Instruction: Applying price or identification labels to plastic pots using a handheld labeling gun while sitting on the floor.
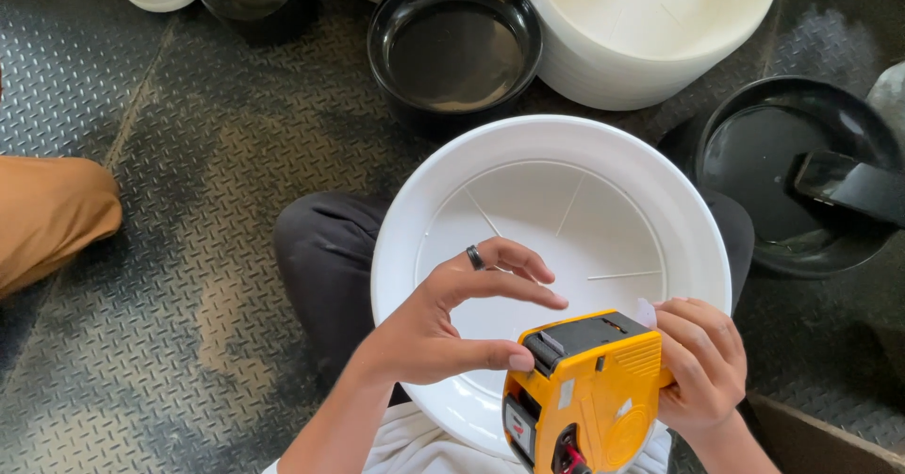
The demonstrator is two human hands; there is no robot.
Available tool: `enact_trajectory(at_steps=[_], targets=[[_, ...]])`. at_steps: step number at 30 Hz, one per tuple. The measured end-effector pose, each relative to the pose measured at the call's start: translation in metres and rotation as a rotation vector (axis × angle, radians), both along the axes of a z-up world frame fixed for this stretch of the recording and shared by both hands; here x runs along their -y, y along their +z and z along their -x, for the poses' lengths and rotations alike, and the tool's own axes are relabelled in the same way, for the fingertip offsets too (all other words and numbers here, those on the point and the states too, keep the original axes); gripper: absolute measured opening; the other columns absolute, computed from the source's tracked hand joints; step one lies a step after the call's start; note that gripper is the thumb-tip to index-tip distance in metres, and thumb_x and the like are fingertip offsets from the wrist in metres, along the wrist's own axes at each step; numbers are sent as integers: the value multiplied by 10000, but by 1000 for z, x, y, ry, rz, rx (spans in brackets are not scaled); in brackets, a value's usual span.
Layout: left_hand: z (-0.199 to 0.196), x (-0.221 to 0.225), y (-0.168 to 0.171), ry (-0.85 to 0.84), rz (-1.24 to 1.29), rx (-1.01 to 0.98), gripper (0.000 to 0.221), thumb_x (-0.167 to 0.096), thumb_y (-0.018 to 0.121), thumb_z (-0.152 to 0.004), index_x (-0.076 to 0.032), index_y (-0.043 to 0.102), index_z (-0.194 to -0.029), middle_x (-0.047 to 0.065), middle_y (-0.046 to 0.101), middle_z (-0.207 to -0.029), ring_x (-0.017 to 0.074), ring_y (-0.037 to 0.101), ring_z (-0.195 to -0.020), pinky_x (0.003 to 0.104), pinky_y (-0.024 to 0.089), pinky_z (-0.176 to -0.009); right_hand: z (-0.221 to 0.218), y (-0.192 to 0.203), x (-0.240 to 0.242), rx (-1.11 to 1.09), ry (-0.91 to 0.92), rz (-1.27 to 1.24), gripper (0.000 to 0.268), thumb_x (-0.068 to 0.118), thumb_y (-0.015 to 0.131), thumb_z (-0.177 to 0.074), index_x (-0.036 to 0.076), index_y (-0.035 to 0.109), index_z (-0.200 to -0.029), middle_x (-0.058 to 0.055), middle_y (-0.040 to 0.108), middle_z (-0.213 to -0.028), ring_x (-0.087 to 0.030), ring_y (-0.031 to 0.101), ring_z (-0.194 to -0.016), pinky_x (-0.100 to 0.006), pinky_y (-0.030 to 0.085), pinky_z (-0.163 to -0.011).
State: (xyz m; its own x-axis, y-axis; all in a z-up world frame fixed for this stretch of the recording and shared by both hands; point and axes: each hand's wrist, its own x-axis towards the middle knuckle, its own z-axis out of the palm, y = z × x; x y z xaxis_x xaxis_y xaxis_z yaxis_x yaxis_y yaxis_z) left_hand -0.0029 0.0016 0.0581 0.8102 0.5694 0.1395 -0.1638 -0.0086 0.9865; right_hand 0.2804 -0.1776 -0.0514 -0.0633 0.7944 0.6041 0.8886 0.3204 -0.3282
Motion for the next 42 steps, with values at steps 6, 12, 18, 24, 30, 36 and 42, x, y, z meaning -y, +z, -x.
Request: enact_trajectory(at_steps=[6,12,18,24,30,36,42], targets=[[0,1,3,-17,-15,47,216,-315,742,-955,-232,728,-1154,54,604,-1236,175,610,-1183,363,494,-1127,3,9,-7,26,0,-65,283,257,756,-882,13,657,-986,-183,730,-982,-362,713,-946,-497,587,-897],[0,-1,3,44,38,55,138,-262,745,-935,-187,675,-1027,21,620,-1125,161,604,-1145,366,518,-1089,-2,8,-2,57,-13,-39,307,282,770,-875,28,671,-1016,-174,738,-1005,-352,718,-971,-499,592,-919],[-1,-8,-28,159,245,56,145,-163,764,-903,-145,669,-1011,41,645,-1063,153,618,-1083,283,490,-945,5,31,-15,149,60,18,133,155,681,-929,31,678,-975,-153,713,-926,-341,687,-864,-482,571,-848],[-15,-16,-67,330,431,-132,139,-219,721,-895,-144,704,-1011,18,699,-1013,140,651,-999,298,553,-931,5,20,-21,447,177,438,591,140,844,-613,135,611,-1157,-55,671,-1117,-283,626,-1013,-409,522,-906],[-17,-15,-95,289,503,-200,181,-279,656,-940,-146,688,-1060,12,672,-1060,171,671,-1033,299,504,-908,22,8,-22,497,279,599,632,97,806,-606,162,576,-1191,-48,666,-1113,-272,602,-988,-410,515,-908],[-19,-13,-96,277,422,-280,151,-257,663,-946,-160,683,-1060,1,690,-1067,137,643,-1047,294,515,-982,34,17,-20,327,210,1038,621,345,859,-760,200,579,-1294,-24,662,-1234,-241,595,-1106,-401,497,-1005],[-26,-9,-97,302,324,-355,71,-192,676,-937,-150,698,-989,-9,723,-991,113,655,-915,257,547,-850,42,83,-60,76,36,1363,765,512,805,-829,294,492,-1492,29,525,-1505,-185,561,-1335,-422,473,-1095]])
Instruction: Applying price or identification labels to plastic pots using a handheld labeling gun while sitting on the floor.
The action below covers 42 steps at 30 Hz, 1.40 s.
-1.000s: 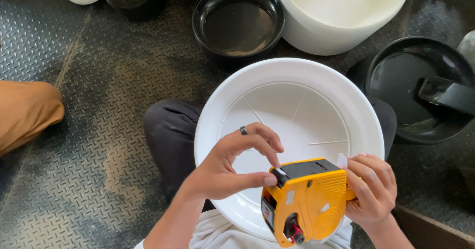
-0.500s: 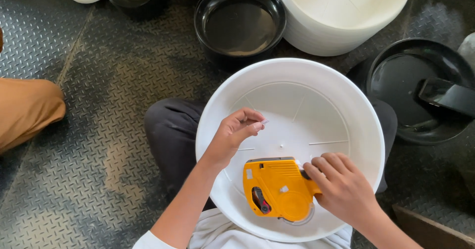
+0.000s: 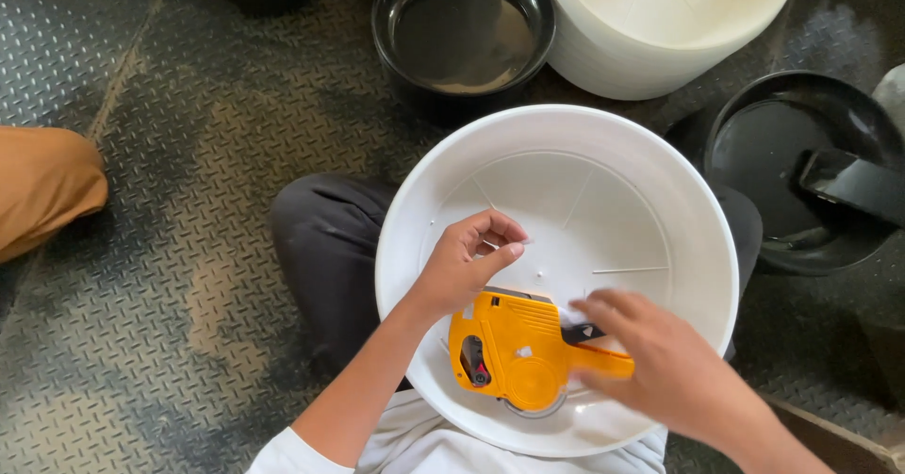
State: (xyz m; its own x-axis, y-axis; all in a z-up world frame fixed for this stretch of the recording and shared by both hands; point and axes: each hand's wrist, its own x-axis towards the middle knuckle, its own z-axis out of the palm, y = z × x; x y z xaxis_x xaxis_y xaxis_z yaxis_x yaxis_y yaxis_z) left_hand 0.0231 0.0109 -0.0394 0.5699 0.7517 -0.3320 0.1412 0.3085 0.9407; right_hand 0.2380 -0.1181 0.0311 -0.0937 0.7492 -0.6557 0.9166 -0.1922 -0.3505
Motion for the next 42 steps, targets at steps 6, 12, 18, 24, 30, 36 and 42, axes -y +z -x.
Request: enact_trajectory(at_steps=[6,12,18,24,30,36,42], targets=[[-1,3,7,-44,-11,-44,149,-192,680,-980,-117,707,-1106,92,685,-999,211,672,-1011,386,534,-988,17,-5,-51,-307,-319,-490,300,127,827,-809,115,789,-1106,-91,754,-906,-250,742,-816,-344,613,-764],[-1,4,7,-28,-49,-66,123,-173,679,-979,-127,713,-1088,72,693,-975,189,680,-969,370,552,-949,26,-22,-74,-354,-349,-396,124,44,791,-843,85,820,-957,-70,734,-777,-206,708,-687,-314,600,-667],[1,6,-5,44,-163,-85,204,-136,663,-975,-113,694,-1176,95,684,-976,205,673,-944,363,575,-905,23,-30,-90,-287,-402,-323,60,106,734,-876,82,780,-905,-61,643,-621,-185,555,-542,-329,498,-560],[4,11,-18,10,-489,-237,177,-90,669,-975,-94,712,-1147,126,694,-957,234,694,-941,357,596,-874,15,-46,-98,-364,-448,-264,78,81,704,-871,45,771,-890,-36,625,-637,-129,545,-526,-293,456,-530],[9,12,-25,-4,-724,-274,171,-126,642,-987,-140,735,-1129,92,679,-930,201,671,-891,313,591,-836,21,-47,-96,-273,-415,-280,101,97,700,-881,20,764,-896,-54,647,-669,-138,536,-530,-301,453,-519],[6,13,-24,-39,-871,-314,184,-119,620,-984,-124,745,-1120,93,663,-922,215,660,-883,328,577,-823,16,-65,-97,-141,-374,-309,182,242,710,-861,113,785,-964,-104,768,-832,-379,714,-825,-481,548,-734],[2,16,-24,-98,-837,-335,353,-122,613,-949,-158,719,-1284,97,660,-1020,287,603,-979,440,522,-792,15,-82,-94,-97,-333,-434,123,270,645,-801,207,747,-827,21,778,-800,-270,714,-782,-426,509,-653]])
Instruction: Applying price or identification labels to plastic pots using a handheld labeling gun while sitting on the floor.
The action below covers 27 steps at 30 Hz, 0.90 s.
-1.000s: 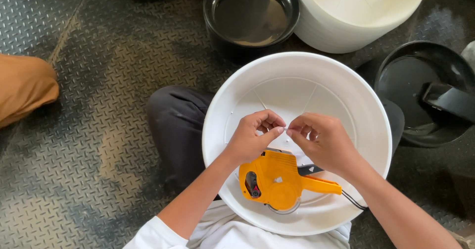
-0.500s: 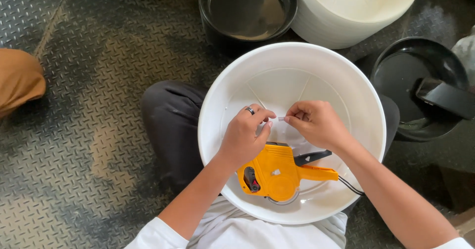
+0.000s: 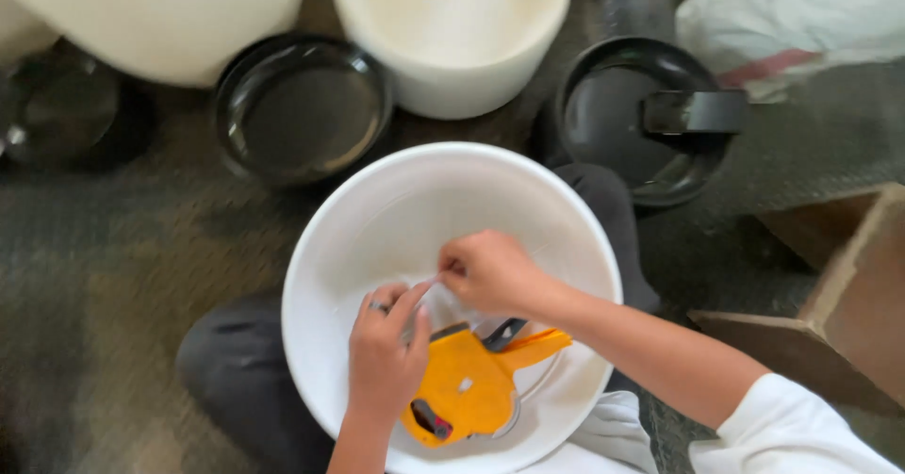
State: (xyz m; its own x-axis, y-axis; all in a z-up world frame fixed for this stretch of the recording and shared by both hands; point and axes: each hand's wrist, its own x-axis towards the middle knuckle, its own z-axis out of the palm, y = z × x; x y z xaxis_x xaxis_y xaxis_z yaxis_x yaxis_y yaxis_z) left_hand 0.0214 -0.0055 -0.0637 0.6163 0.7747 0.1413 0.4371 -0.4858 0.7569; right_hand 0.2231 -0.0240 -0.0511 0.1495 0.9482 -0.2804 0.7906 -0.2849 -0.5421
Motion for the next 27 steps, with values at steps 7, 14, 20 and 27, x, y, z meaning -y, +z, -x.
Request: enact_trajectory(at_steps=[7,14,20,27], targets=[[-5,1,-8,71,-3,30,333,-138,632,-939,-129,692,-1267,113,638,-1109,283,619,-999,417,546,-829,-6,18,-1,-151,-26,44,156,263,644,-892,157,755,-867,10,769,-826,-229,685,-761,-388,499,-636],[-4,9,11,109,-58,65,328,-129,629,-939,-99,683,-1261,133,642,-1139,316,573,-1038,457,491,-876,-8,25,-4,-257,-6,6,110,247,704,-868,169,735,-796,33,714,-702,-162,637,-659,-337,461,-615],[1,30,30,193,-25,4,359,-164,623,-948,-93,665,-1297,135,620,-1136,311,561,-1061,455,512,-884,-7,33,-2,-374,54,32,151,219,731,-899,123,753,-784,21,683,-672,-116,548,-628,-301,433,-608],[1,23,25,308,-17,15,308,-154,628,-984,-150,676,-1288,122,634,-1115,266,626,-1110,395,539,-953,-14,17,-7,-741,-62,63,132,30,721,-832,-48,760,-932,-103,625,-628,-158,596,-423,-276,486,-453]])
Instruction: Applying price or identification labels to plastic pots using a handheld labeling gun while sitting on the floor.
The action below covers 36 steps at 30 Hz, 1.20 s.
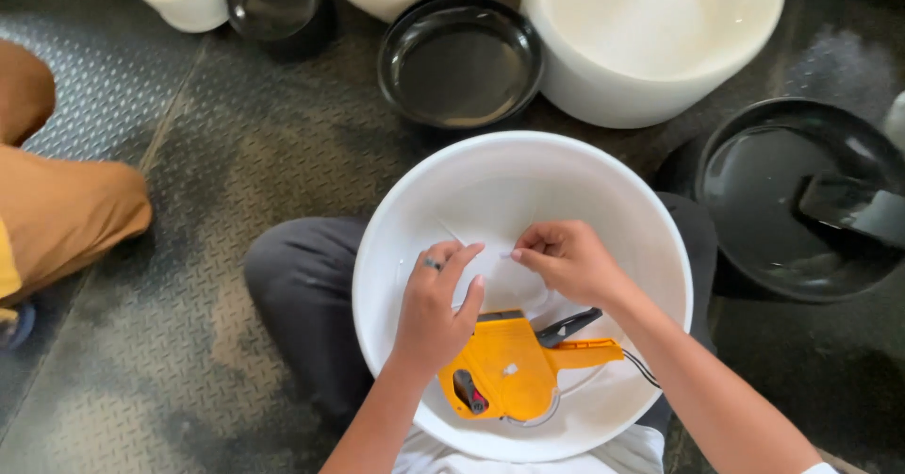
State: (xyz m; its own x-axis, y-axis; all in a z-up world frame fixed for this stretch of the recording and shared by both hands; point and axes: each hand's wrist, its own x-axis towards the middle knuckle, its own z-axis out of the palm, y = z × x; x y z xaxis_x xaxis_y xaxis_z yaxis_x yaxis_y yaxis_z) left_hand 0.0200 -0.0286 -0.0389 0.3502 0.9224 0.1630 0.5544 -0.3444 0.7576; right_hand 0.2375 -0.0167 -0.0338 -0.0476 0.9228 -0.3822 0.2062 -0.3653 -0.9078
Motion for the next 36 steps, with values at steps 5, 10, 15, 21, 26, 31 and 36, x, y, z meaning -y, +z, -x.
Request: enact_trajectory(at_steps=[5,10,15,21,26,31,36], targets=[[9,-4,-13,-1,-9,-16,284,-159,629,-984,-179,696,-1259,102,640,-1108,230,620,-1095,360,545,-949,21,5,-7,192,64,-14,102,77,739,-851,4,784,-905,-65,647,-628,-136,564,-462,-278,443,-468],[15,-6,-19,-10,-21,6,249,-168,616,-991,-172,716,-1219,89,645,-1067,216,615,-1065,337,546,-925,33,4,-9,378,92,14,92,143,755,-849,79,807,-887,-31,681,-644,-154,580,-487,-288,453,-501],[21,-8,-22,-59,-121,-94,252,-176,621,-991,-176,728,-1219,96,659,-1068,212,617,-1059,335,552,-912,39,-3,-9,510,71,35,96,181,752,-852,106,798,-891,-11,685,-657,-178,602,-522,-323,480,-534],[26,-10,-27,-88,-137,-145,289,-169,610,-986,-174,737,-1245,117,673,-1102,220,605,-1093,343,540,-943,48,9,-12,507,66,38,95,107,727,-859,64,809,-879,-37,682,-648,-162,555,-486,-307,462,-506],[25,-12,-27,-101,-138,-165,300,-161,618,-973,-176,749,-1243,131,675,-1107,235,601,-1095,366,538,-951,48,4,-12,555,88,13,91,138,728,-866,78,797,-871,-21,661,-634,-154,560,-475,-306,464,-493],[24,-12,-28,-113,-134,-198,311,-166,606,-976,-183,750,-1251,128,671,-1118,233,580,-1102,366,522,-958,49,-6,-9,651,115,-71,96,177,743,-879,96,793,-882,-33,671,-654,-205,613,-513,-346,513,-529],[23,-13,-26,-117,-133,-214,309,-168,612,-971,-178,755,-1245,132,669,-1119,237,575,-1104,369,515,-957,51,-13,-4,801,158,-182,110,236,756,-873,128,771,-867,-23,667,-678,-241,681,-634,-370,557,-594]])
